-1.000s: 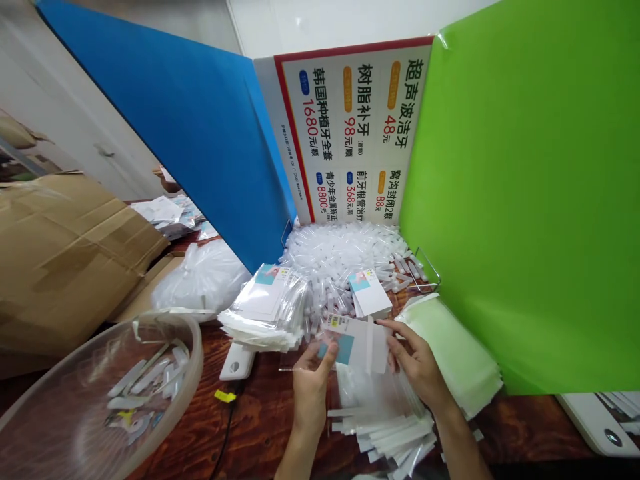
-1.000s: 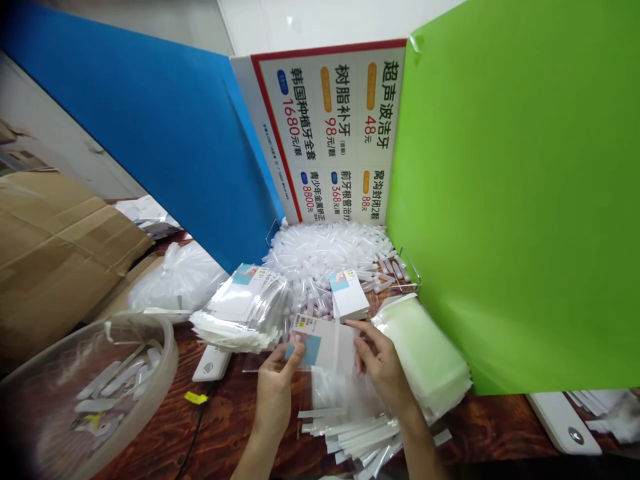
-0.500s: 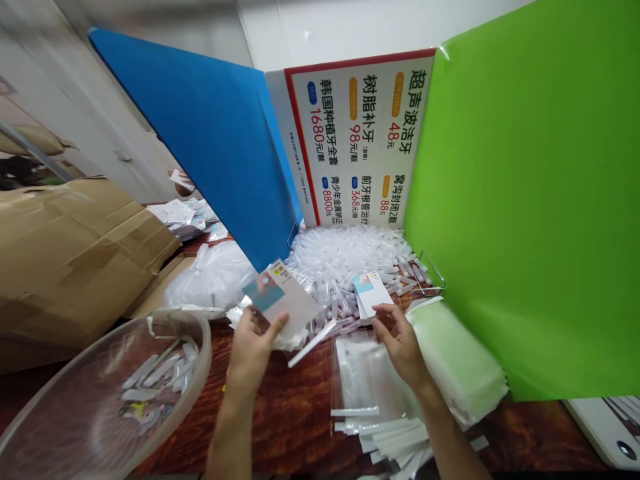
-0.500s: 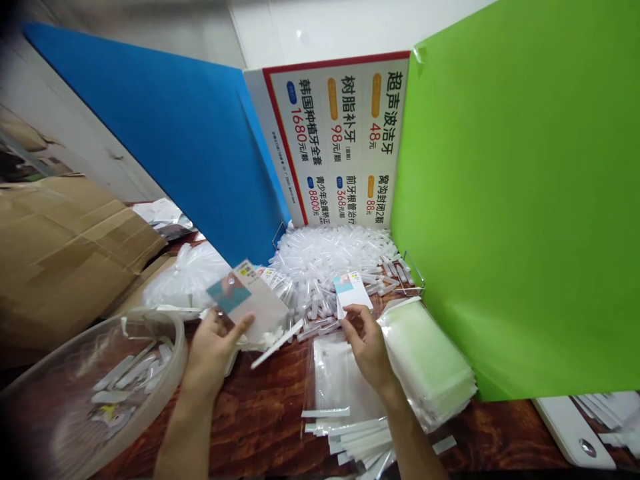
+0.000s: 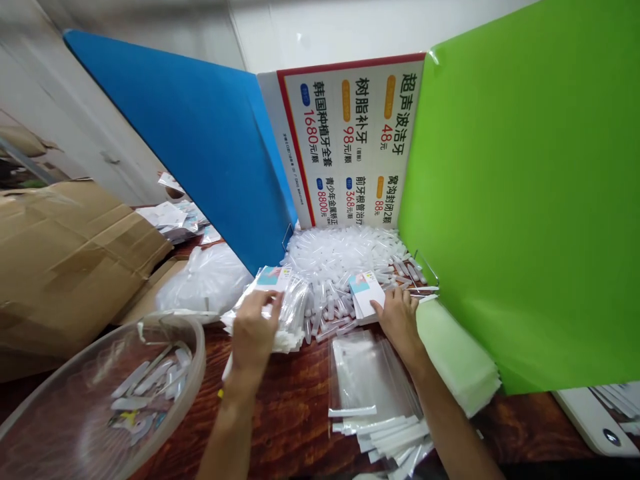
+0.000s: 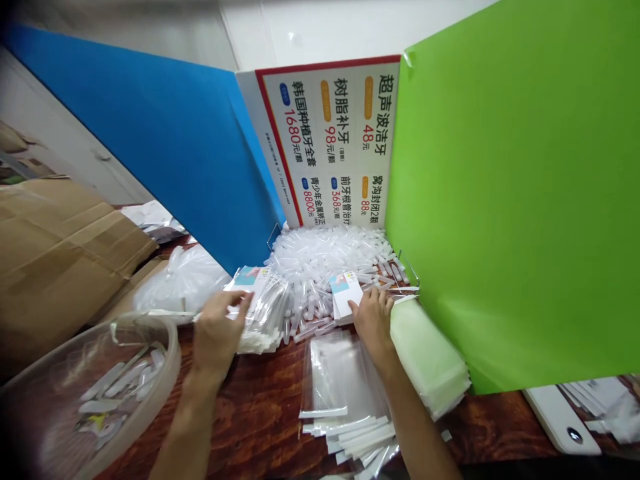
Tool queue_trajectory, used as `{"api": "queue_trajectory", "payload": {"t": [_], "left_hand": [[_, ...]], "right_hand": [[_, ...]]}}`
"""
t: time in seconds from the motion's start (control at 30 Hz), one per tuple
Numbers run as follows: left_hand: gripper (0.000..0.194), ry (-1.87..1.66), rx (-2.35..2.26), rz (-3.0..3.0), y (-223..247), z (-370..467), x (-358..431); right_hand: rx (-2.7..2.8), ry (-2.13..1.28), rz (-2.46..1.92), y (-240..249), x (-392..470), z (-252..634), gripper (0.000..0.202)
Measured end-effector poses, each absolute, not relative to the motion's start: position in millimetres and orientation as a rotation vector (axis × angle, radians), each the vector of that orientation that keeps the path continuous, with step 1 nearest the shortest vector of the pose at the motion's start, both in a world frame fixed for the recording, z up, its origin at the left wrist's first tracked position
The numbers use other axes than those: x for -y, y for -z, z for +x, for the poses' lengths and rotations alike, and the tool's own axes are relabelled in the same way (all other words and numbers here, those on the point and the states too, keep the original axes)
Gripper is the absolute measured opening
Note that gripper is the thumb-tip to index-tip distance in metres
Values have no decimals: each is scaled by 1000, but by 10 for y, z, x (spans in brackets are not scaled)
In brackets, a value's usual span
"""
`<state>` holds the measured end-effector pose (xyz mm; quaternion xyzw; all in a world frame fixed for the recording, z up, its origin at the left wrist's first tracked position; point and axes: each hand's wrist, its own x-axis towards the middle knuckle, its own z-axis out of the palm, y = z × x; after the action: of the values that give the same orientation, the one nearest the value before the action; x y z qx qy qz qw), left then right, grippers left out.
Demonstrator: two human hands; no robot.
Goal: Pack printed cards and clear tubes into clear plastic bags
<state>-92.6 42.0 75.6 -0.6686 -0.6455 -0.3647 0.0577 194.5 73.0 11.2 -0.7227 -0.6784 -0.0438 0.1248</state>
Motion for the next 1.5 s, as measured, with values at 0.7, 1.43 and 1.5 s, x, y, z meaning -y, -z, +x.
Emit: {"api": "queue_trajectory", "payload": {"t": [0.7,1.43,1.5], "left_hand": [[35,2570,2743,-1778,-22,-342,148],[44,2831,2710,-1611,-234,227,153],[46,2748,2743,-1632,-275,157,123]], "right_hand": [[1672,-603,-1364,-123,-220,2260,25],[1028,-1385,-839,-153,30,1498,41],[969,-1409,-767,-129,44,1410,44]]}}
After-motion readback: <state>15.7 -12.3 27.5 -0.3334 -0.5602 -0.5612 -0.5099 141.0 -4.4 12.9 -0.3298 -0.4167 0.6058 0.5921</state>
